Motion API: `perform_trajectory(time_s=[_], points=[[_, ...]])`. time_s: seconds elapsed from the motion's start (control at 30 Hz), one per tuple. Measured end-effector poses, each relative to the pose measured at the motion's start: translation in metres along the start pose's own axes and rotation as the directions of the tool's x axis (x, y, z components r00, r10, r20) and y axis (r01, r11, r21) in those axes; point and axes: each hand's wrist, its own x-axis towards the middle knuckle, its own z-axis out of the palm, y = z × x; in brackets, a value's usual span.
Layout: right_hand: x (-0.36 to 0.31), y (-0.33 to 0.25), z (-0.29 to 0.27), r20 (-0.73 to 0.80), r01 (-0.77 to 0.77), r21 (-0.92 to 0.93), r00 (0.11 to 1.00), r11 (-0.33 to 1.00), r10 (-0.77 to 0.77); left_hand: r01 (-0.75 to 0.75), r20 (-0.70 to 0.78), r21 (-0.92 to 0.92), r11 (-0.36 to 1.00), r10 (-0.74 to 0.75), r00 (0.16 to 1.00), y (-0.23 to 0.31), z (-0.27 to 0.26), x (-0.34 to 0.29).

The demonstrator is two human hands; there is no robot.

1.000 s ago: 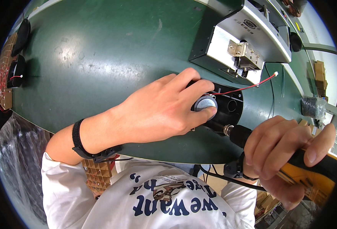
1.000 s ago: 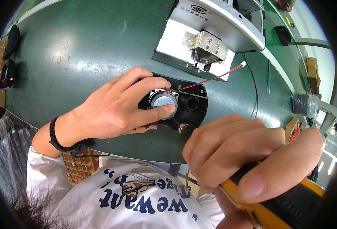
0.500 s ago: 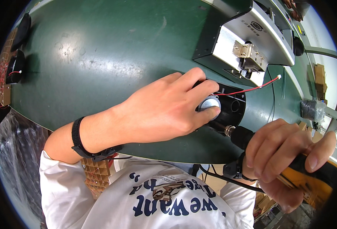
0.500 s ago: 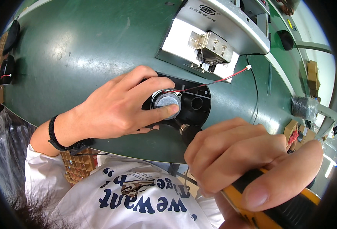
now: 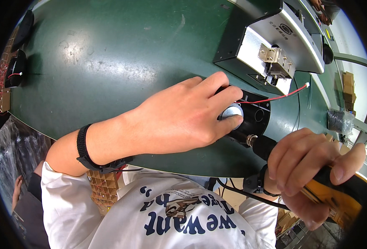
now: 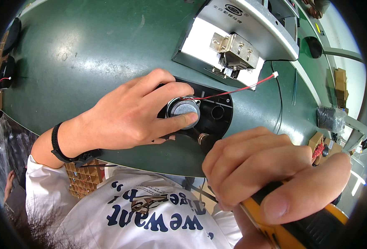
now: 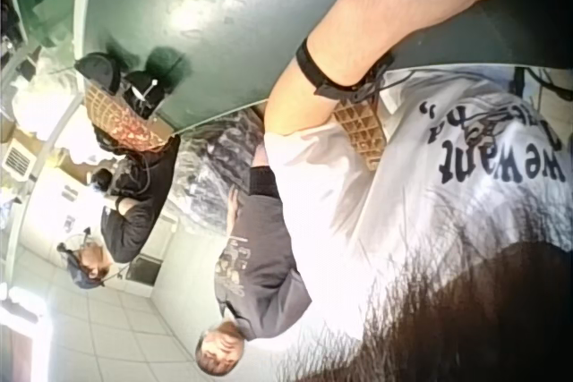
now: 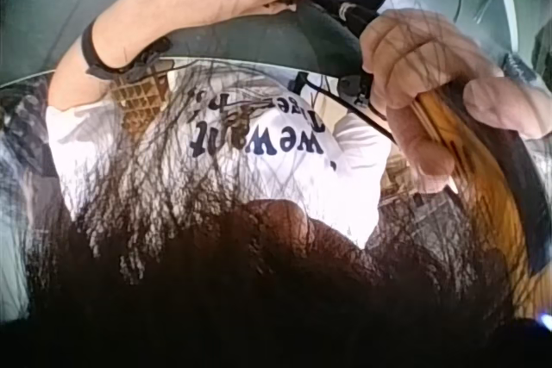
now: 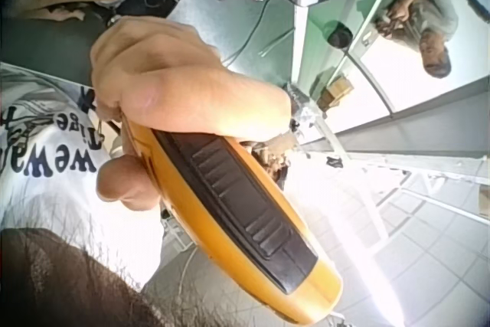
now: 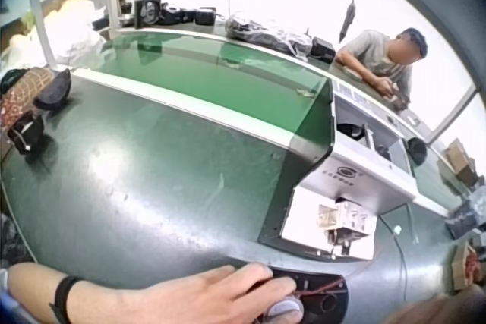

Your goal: Assembling small speaker components into black plastic housings using an electric screwdriver on an assembly line.

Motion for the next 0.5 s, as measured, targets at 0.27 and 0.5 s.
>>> perform_trajectory(time_s=[0.27,0.5], points=[[-0.0049,-0.002,0.0018,0.025,0.013,-0.065,1.0,0.998,-0.011,-0.008,0.029,-0.006,1.0,0.009,1.0,0.0023,-0.0015,0.0016],[-0.0034,-0.0036,0.0024,0.058,-0.02,-0.066,0.998,0.998,0.024,-0.006,-0.005,-0.07,0.998,0.006,1.0,-0.0005,0.002,0.0024]])
